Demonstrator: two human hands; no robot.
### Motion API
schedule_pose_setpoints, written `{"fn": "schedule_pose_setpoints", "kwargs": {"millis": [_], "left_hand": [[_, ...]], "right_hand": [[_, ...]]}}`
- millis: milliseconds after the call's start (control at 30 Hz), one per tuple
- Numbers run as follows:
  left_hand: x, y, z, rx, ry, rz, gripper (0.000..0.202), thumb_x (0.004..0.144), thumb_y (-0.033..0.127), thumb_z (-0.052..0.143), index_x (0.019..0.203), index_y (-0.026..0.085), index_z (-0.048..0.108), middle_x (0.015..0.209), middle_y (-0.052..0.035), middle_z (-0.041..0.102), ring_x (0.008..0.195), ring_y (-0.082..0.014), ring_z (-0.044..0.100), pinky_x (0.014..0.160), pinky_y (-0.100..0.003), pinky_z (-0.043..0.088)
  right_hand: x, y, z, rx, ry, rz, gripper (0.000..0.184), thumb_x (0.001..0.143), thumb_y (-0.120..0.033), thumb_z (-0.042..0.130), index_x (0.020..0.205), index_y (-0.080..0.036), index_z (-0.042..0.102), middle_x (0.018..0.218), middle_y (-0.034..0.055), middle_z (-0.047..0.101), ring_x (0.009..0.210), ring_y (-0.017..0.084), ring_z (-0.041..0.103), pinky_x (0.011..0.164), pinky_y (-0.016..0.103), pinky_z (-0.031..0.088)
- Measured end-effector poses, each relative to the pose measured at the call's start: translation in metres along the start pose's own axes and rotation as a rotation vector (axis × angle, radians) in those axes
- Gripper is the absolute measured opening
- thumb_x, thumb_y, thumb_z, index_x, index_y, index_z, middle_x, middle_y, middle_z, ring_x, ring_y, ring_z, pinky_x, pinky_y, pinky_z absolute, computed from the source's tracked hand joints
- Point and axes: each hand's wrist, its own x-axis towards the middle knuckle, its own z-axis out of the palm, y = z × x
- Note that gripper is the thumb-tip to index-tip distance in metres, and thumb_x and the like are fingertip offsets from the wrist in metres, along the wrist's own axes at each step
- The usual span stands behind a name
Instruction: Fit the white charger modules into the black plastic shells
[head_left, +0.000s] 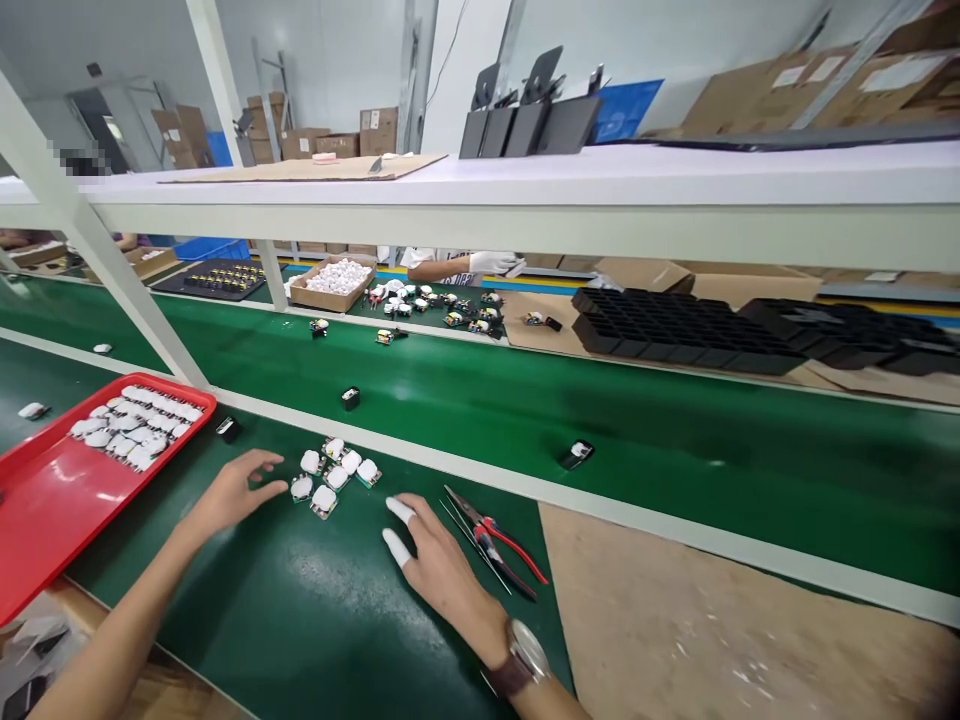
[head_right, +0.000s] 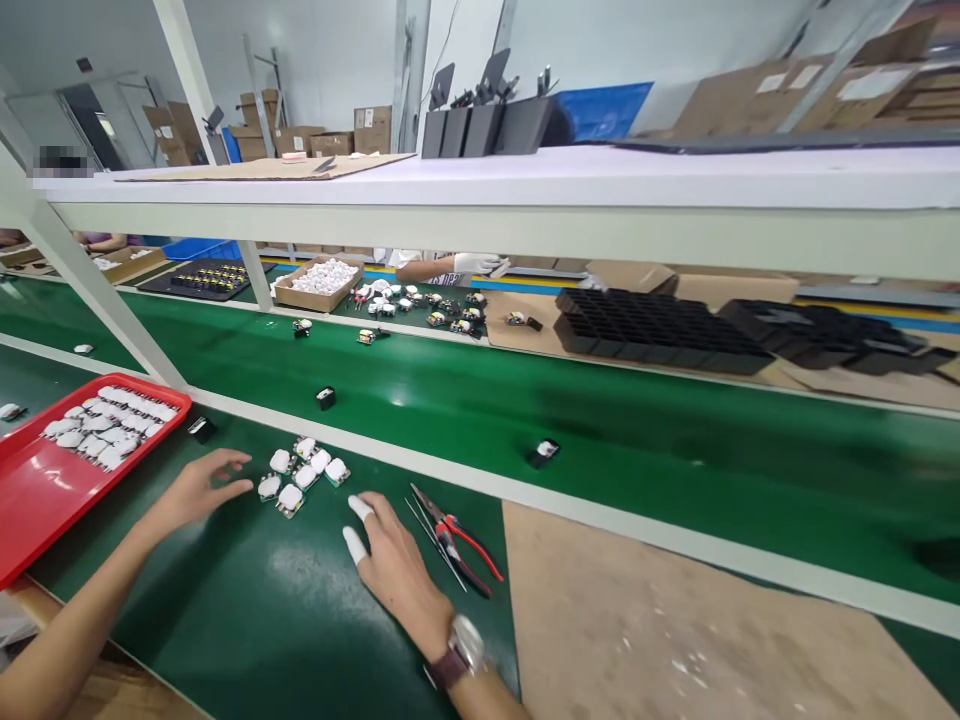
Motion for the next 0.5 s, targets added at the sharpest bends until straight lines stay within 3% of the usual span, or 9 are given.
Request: {"fn": "schedule_pose_setpoints", "kwargs": {"millis": [167, 267, 367, 433, 500], "left_hand": [[-0.038, 0.025, 0.02, 0.059, -0.065, 0.081, 0.037, 0.096, 0.041, 0.071, 0.129, 0.026, 0.07, 0.131, -0.011, 0.072, 0.119, -0.0297, 0.07, 0.103, -0.047, 0.06], [-0.053, 0.026, 0.006, 0.115, -0.039, 0.077, 0.039, 0.099, 0.038, 0.069, 0.136, 0.028, 0.066, 0.14, -0.0105, 0.068, 0.127, -0.0279, 0.067, 0.111, -0.045, 0.055], [-0.068, 0.0, -0.037, 0.23, 0.037, -0.095, 0.04, 0.098, 0.045, 0.069, 0.135, 0.03, 0.067, 0.141, -0.0072, 0.068, 0.129, -0.0257, 0.065, 0.113, -0.04, 0.053], [-0.078, -0.034, -0.078, 0.333, 0.124, -0.309, 0.042, 0.097, 0.049, 0.067, 0.133, 0.027, 0.068, 0.139, -0.0073, 0.069, 0.127, -0.0265, 0.066, 0.112, -0.039, 0.052], [-0.089, -0.074, -0.122, 0.416, 0.21, -0.503, 0.046, 0.1, 0.048, 0.062, 0.134, 0.017, 0.066, 0.136, -0.0147, 0.07, 0.125, -0.031, 0.066, 0.111, -0.043, 0.052]], "right_hand": [[0.066, 0.012, 0.033, -0.116, 0.023, -0.073, 0.046, 0.098, -0.027, 0.059, 0.143, -0.016, 0.056, 0.14, 0.0178, 0.062, 0.131, 0.035, 0.059, 0.111, 0.053, 0.054], [0.076, 0.02, 0.045, -0.109, 0.037, -0.104, 0.042, 0.099, -0.023, 0.049, 0.14, -0.016, 0.059, 0.119, 0.0169, 0.068, 0.116, 0.035, 0.064, 0.103, 0.059, 0.056], [0.06, 0.034, 0.047, -0.115, 0.03, -0.101, 0.043, 0.101, -0.032, 0.048, 0.14, -0.017, 0.059, 0.103, 0.0131, 0.068, 0.097, 0.033, 0.066, 0.089, 0.055, 0.06], [0.043, 0.046, 0.047, -0.107, 0.019, -0.082, 0.046, 0.102, -0.043, 0.051, 0.14, -0.019, 0.059, 0.111, 0.013, 0.068, 0.101, 0.032, 0.068, 0.091, 0.05, 0.06], [0.028, 0.057, 0.047, -0.091, 0.038, -0.021, 0.054, 0.1, -0.054, 0.053, 0.14, -0.019, 0.059, 0.119, 0.0147, 0.068, 0.105, 0.032, 0.069, 0.088, 0.047, 0.061]]}}
